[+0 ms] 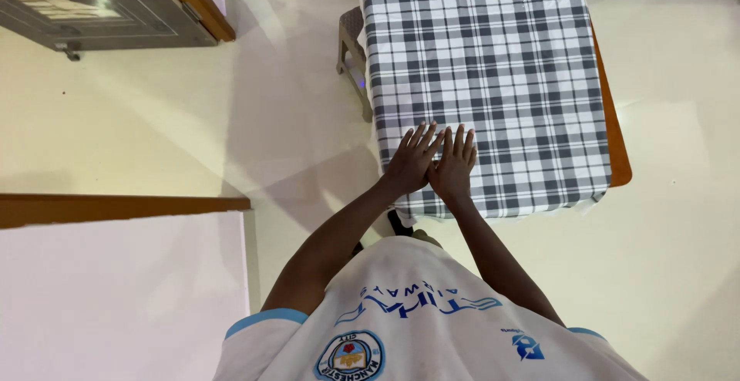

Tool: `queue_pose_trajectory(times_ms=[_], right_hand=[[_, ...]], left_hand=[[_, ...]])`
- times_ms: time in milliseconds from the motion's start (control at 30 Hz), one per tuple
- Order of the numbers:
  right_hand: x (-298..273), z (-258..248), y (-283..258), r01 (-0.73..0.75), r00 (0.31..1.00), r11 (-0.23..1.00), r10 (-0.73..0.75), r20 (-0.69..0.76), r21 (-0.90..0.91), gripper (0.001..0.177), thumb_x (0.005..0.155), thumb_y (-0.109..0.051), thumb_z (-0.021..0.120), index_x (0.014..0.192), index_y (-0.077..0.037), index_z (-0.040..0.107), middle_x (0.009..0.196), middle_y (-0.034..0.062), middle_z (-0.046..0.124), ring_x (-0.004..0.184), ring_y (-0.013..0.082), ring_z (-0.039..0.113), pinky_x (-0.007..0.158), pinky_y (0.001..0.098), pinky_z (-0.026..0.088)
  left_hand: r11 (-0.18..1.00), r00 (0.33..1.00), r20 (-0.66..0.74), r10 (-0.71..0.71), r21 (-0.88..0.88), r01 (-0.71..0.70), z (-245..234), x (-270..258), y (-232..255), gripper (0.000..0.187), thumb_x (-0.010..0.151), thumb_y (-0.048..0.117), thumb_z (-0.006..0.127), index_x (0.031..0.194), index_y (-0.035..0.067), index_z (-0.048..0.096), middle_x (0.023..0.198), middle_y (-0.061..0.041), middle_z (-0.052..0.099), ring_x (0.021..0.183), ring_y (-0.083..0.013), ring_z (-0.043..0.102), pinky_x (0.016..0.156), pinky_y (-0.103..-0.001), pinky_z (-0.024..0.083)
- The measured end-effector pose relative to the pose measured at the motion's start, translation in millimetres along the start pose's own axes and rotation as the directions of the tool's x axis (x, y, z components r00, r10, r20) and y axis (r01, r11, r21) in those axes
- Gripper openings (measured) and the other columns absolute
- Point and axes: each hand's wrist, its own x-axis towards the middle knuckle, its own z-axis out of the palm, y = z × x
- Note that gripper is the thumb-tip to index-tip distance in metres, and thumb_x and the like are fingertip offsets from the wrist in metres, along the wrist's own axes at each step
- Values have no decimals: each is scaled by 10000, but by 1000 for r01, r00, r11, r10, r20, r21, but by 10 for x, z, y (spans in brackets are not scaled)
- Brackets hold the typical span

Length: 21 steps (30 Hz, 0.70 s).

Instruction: The person moves a small stool under a dining table, then repositions a blue plastic stool on a wooden board. They retrieve a pink bottle from a cabinet and place it on the table, then take a glass from the cabinet and hold it. The actions involve repositioning furniture and handling a bottle and glass.

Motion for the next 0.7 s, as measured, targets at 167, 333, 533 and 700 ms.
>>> queue_pose_trajectory(times_ms=[167, 333, 533, 700], right_hand=[[-95, 21, -408, -87, 994, 994, 91, -58, 72, 841, 959, -347, 663, 1598, 35, 271, 1674, 327, 134, 1563, 499, 12, 1199, 715, 95], [-285, 92, -596, -142, 986, 990, 143, -86, 22, 814, 964, -297, 639, 1623, 25, 285, 1700, 322, 153, 1590, 502, 21, 1233, 691, 105], [-474, 193, -677, -220, 972, 975, 221, -83, 28, 842, 982, -375, 648, 1624, 23, 277, 1692, 317, 157, 1578, 506, 20, 1222, 697, 98], [-417, 319, -650, -258, 961, 966, 260, -90, 32, 878, 992, -450, 663, 1622, 22, 273, 1684, 327, 153, 1570, 514, 23, 1209, 708, 109]], left_hand=[[999, 997, 69, 35, -19, -34, -265, -134, -176, 796, 906, 219, 692, 1597, 69, 326, 1631, -233, 303, 1527, -442, 267, 1230, -606, 244], [992, 991, 68, 117, -63, -113, -353, -293, -278, 794, 917, 180, 712, 1599, 60, 322, 1645, -245, 297, 1541, -444, 267, 1244, -593, 249], [978, 978, 108, 178, -131, -163, -332, -411, -316, 834, 871, 152, 738, 1589, 58, 324, 1634, -255, 298, 1528, -457, 271, 1235, -597, 253], [970, 968, 145, 207, -158, -184, -275, -367, -467, 832, 858, 109, 721, 1593, 63, 334, 1641, -251, 300, 1536, -453, 274, 1241, -598, 253]])
